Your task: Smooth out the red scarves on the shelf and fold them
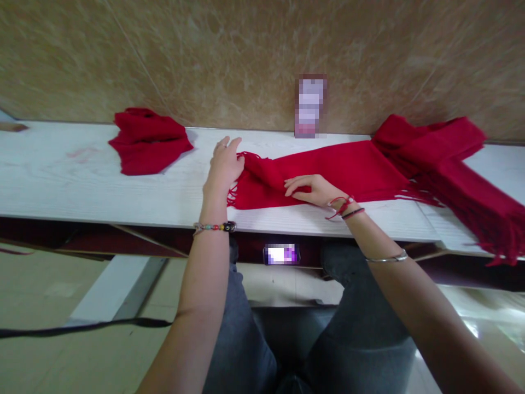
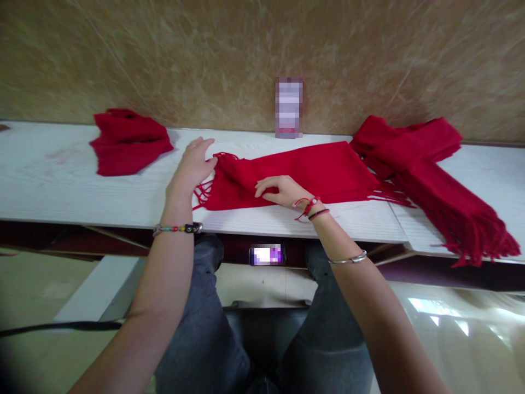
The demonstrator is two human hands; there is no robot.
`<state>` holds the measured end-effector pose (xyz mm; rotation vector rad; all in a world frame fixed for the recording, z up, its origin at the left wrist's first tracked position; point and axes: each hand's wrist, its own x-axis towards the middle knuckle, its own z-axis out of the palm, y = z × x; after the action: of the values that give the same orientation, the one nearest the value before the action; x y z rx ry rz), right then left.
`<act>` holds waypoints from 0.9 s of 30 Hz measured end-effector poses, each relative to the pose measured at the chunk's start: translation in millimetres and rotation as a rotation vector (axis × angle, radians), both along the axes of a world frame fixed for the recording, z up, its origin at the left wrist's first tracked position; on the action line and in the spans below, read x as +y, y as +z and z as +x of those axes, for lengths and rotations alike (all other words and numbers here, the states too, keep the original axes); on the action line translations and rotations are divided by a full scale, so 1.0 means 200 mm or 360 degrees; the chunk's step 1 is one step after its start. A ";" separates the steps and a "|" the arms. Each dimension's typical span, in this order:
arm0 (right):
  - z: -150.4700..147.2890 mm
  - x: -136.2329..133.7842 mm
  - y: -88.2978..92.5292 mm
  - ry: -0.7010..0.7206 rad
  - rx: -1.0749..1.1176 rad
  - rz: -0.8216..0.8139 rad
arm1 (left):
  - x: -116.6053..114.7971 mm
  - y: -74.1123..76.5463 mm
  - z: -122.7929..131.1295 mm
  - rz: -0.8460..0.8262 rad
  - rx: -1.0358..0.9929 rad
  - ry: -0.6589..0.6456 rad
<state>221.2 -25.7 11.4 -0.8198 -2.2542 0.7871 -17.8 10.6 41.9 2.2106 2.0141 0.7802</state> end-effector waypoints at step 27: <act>-0.03 0.06 -0.06 -0.0738 -0.0182 0.0034 | -0.03 0.05 -0.07 0.0177 0.0097 -0.0072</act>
<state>215.8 -14.6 -1.0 -1.3405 -2.0408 0.5060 -32.1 4.1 51.1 2.3589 1.9856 0.8503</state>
